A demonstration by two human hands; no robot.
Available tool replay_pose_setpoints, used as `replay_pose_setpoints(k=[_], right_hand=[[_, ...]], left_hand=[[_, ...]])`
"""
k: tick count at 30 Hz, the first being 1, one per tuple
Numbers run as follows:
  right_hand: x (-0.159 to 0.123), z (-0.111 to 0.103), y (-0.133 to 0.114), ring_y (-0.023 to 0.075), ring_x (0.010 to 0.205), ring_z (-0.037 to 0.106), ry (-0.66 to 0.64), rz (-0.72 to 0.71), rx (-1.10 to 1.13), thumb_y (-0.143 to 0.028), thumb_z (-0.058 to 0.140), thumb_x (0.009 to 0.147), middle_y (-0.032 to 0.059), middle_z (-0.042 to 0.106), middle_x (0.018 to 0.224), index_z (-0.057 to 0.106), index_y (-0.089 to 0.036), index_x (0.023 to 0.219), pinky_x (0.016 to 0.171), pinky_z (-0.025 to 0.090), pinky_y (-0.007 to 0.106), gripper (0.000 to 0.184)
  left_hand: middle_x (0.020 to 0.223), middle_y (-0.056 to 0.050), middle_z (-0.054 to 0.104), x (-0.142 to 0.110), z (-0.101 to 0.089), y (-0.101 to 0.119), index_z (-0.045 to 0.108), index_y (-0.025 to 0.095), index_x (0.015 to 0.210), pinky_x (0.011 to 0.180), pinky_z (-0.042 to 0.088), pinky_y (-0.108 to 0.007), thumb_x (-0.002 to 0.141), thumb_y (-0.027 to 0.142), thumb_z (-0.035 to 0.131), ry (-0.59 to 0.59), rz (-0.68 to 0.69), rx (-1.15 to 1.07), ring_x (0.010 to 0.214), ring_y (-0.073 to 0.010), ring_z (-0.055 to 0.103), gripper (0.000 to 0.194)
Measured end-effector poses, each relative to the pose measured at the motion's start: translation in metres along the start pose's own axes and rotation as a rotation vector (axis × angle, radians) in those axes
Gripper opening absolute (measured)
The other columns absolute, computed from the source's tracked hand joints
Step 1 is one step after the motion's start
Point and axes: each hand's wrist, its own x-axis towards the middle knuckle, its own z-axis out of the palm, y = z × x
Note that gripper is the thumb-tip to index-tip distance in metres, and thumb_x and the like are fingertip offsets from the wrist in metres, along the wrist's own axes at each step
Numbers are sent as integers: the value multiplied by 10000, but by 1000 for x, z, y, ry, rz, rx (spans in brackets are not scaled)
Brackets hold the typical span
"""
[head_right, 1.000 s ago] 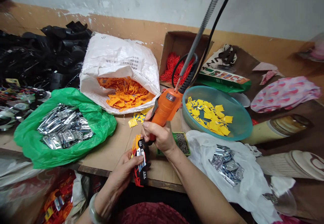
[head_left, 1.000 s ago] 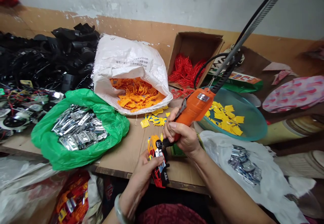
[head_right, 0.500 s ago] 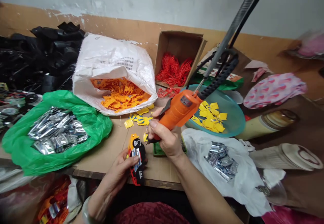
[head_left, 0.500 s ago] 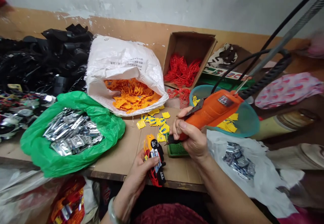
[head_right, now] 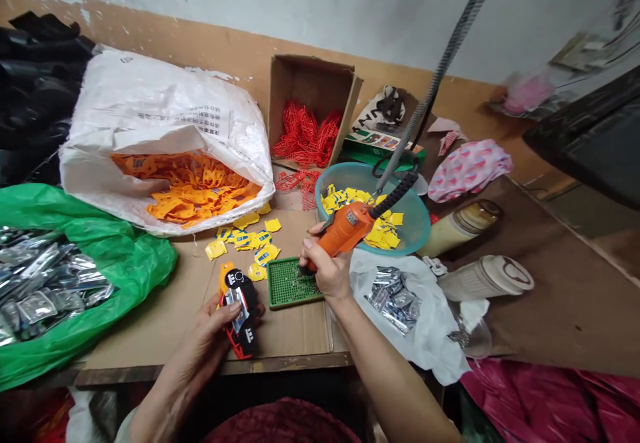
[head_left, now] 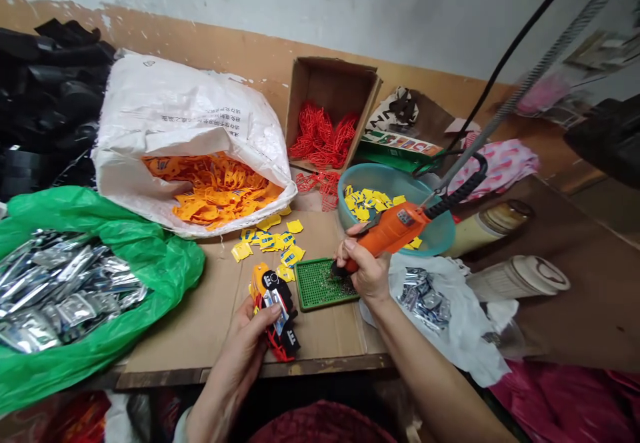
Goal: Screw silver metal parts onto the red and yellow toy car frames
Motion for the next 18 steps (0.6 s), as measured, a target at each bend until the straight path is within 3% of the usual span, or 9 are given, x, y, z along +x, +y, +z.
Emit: replay_pose_setpoints(k=[11, 18], right_hand=[[5, 2, 20, 127, 420, 545, -21, 11, -11, -298, 732, 817, -104, 564, 514, 563, -220, 976, 493, 498, 273, 245], [5, 3, 18, 127, 421, 552, -45, 8, -6, -281, 726, 819, -102, 561, 511, 573, -230, 953, 488, 494, 274, 210]], left_hand=[[813, -42, 753, 4, -2, -4, 705, 149, 1000, 637, 566, -282, 586, 360, 939, 19, -1, -1, 690, -201, 719, 520], [826, -45, 753, 4, -2, -4, 717, 154, 981, 625, 568, -292, 585, 370, 942, 21, -7, -7, 702, -218, 729, 503]])
